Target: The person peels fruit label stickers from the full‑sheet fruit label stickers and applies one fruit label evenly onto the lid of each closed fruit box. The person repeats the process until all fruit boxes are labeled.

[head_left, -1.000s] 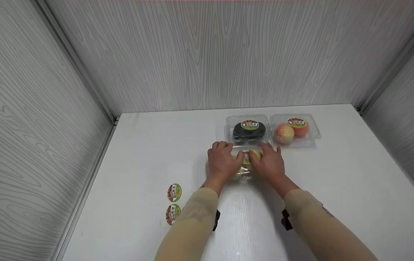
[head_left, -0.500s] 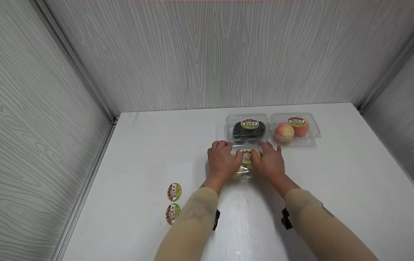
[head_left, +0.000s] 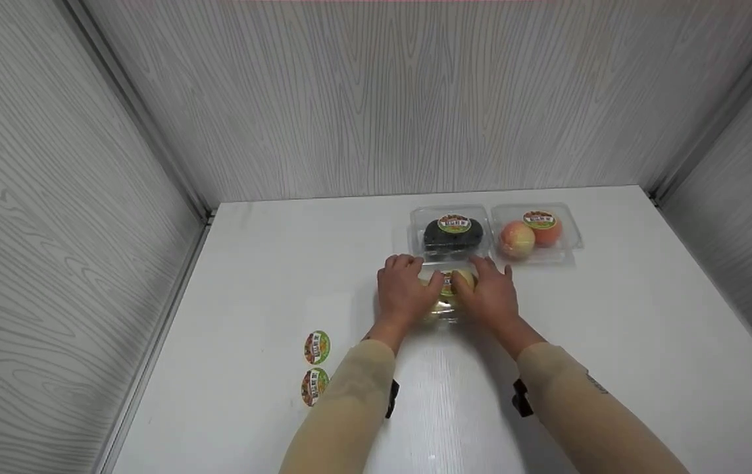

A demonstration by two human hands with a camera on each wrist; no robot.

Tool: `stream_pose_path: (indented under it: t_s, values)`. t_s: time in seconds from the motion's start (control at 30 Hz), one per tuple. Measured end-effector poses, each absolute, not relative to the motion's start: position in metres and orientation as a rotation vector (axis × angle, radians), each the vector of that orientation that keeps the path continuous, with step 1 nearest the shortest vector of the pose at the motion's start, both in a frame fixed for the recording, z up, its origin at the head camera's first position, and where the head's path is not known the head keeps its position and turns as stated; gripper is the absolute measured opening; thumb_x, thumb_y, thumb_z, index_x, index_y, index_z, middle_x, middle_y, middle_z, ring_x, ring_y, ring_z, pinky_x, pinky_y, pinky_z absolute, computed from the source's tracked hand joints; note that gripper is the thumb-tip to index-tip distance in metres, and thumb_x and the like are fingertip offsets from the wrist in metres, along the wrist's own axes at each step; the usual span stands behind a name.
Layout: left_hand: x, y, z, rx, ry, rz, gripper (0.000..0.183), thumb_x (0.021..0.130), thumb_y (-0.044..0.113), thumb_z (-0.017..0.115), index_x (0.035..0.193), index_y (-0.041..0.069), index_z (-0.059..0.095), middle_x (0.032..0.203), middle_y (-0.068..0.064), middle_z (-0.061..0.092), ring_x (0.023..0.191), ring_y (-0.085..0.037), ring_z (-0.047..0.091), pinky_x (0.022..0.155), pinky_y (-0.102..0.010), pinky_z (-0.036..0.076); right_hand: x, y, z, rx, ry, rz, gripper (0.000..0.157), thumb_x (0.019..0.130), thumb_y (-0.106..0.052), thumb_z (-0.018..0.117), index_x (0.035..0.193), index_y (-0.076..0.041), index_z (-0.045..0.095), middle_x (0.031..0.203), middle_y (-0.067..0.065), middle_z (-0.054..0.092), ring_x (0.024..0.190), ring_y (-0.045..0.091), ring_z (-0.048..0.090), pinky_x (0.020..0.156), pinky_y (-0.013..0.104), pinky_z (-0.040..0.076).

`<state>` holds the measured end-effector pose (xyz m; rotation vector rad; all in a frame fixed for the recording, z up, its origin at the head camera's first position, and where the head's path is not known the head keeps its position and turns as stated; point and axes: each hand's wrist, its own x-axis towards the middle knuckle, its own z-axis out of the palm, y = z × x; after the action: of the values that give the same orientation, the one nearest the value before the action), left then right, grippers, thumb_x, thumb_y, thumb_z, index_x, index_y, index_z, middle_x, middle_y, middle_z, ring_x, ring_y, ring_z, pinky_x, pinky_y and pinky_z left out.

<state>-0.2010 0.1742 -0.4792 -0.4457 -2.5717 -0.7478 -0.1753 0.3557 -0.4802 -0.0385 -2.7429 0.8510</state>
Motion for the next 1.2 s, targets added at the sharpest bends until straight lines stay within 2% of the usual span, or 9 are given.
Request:
stream_pose_path:
  t_s: [0.47,0.7,1.0,1.2]
  values:
    - [-0.1999,0.1677,-0.4757,-0.494,-2.656,-0.720,0.060,0.093,0.050,0.062,0.132,0.006,0.074,0.128,-0.008,0.068,0.127,-0.029,0.056,0.101,-0.049,0.048,-0.1735,0.3626,-0.4832,0.048,-2.751,0.837,0.072,0.102,-0.051,0.062,0.151,0.001,0.052,0.152,0.025,0.056,0.146,0.043,0.047,0.125,0.065,0.013]
    - [-0.1981,0.1671,-0.4764,-0.486,-2.656,-0.715,0.059,0.091,0.051,0.064,0.131,0.007,0.075,0.127,-0.008,0.069,0.127,-0.029,0.057,0.101,-0.049,0.048,-0.1719,0.3608,-0.4844,0.057,-2.761,0.818,0.073,0.101,-0.049,0.064,0.151,0.002,0.051,0.153,0.027,0.053,0.140,0.046,0.053,0.125,0.066,0.014]
    - [-0.1976,0.1675,-0.4777,-0.477,-2.685,-0.678,0.062,0.091,0.054,0.064,0.132,0.009,0.074,0.130,-0.007,0.068,0.129,-0.029,0.056,0.102,-0.050,0.048,-0.1682,0.3593,-0.4831,0.051,-2.728,0.865,0.070,0.099,-0.047,0.066,0.147,0.003,0.055,0.150,0.026,0.057,0.143,0.044,0.051,0.124,0.067,0.014]
    - [-0.1978,0.1675,-0.4781,-0.473,-2.660,-0.688,0.060,0.089,0.051,0.066,0.130,0.008,0.075,0.128,-0.008,0.068,0.127,-0.029,0.057,0.100,-0.050,0.049,-0.1695,0.3599,-0.4841,0.059,-2.737,0.846,0.071,0.100,-0.048,0.065,0.147,0.003,0.054,0.151,0.026,0.056,0.143,0.045,0.050,0.124,0.067,0.014]
